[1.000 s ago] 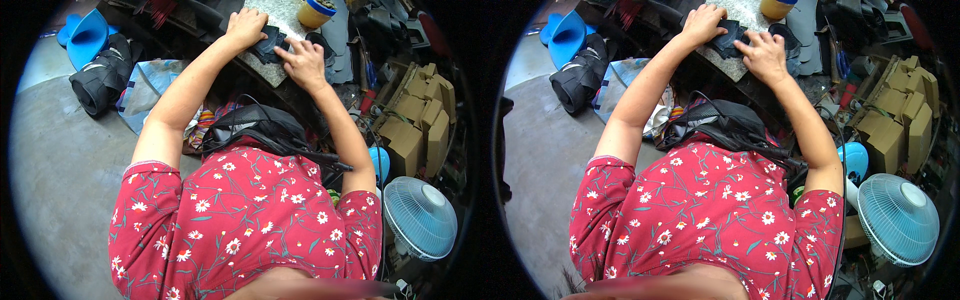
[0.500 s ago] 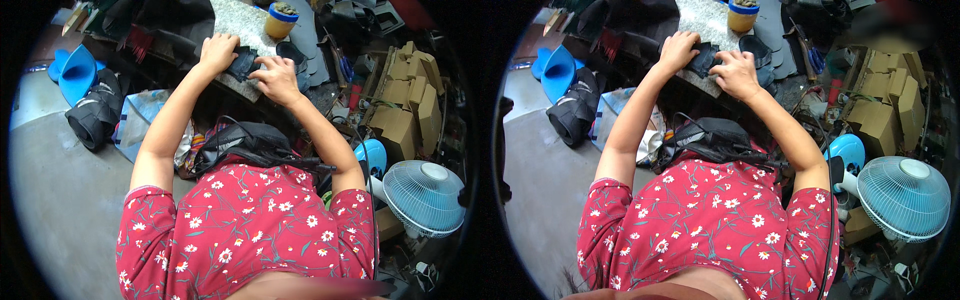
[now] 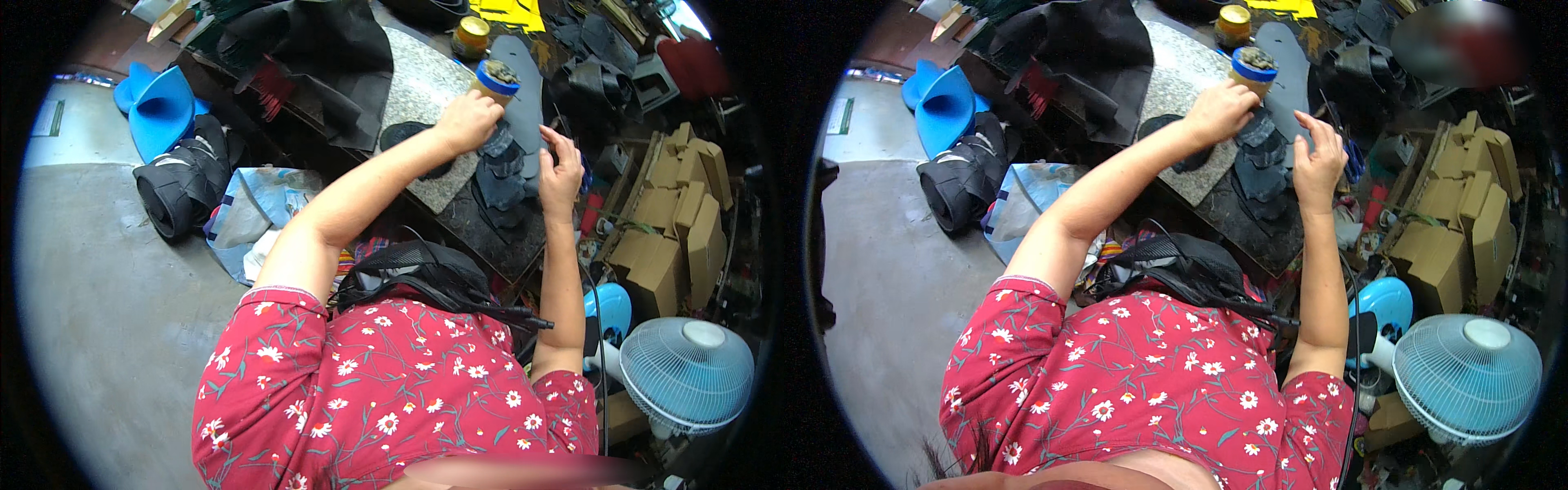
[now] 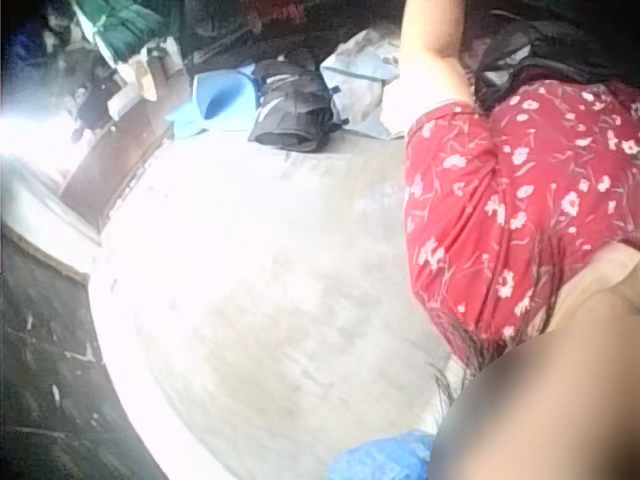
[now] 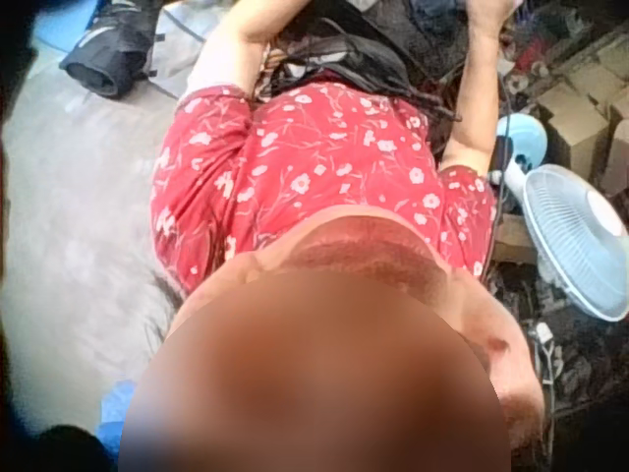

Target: The person handles black leather pieces on a workbench, aligns and presses them together, and applies a substance from a small container to the edges. The person then places the assembled pieces onto a larger leather sheet and smooths them down.

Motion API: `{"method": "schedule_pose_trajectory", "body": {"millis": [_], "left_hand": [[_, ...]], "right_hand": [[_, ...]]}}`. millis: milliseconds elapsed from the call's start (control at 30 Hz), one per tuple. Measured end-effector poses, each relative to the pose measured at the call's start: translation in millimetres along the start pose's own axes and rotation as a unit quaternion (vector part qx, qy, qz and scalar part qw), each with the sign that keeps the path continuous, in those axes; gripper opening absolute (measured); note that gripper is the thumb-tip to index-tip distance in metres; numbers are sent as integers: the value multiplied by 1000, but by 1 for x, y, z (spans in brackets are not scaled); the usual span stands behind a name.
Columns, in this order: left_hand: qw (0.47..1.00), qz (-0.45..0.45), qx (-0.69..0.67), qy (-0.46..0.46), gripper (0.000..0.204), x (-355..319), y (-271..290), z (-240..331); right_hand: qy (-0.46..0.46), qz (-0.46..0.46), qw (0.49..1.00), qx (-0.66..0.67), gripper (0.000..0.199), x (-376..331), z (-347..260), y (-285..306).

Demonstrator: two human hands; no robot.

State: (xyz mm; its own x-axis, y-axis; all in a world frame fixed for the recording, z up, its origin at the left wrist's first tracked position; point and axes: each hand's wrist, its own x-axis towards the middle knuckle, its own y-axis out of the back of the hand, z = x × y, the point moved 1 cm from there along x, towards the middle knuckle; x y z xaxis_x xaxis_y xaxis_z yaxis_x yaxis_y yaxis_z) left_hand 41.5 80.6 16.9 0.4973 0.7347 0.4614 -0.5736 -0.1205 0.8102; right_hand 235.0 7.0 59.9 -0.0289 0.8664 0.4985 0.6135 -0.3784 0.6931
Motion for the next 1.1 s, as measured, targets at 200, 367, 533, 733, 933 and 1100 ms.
{"method": "schedule_pose_trajectory", "body": {"millis": [200, 367, 533, 733, 933, 1100], "left_hand": [[988, 153, -13, 9, 33, -14, 22, -9], [984, 166, -39, 49, 66, 15, 15, -26], [961, 115, -198, 154, 48, 36, 1, -49], [901, 138, -318, 262, 42, 39, -2, -58], [912, 162, -313, 211, 47, 37, -11, -64], [962, 194, -171, 91, 46, 31, -15, -63]], "right_hand": [[-14, -6, 1000, 7, 34, 3, -2, -10], [-14, -6, 999, -37, 36, 22, -3, -23], [6, 7, 992, -128, 38, 41, 2, -37], [43, -40, 953, -297, 33, 68, 6, -75], [85, -34, 928, -361, 23, 79, -1, -75], [121, -29, 927, -354, 31, 51, -15, -50]]}}
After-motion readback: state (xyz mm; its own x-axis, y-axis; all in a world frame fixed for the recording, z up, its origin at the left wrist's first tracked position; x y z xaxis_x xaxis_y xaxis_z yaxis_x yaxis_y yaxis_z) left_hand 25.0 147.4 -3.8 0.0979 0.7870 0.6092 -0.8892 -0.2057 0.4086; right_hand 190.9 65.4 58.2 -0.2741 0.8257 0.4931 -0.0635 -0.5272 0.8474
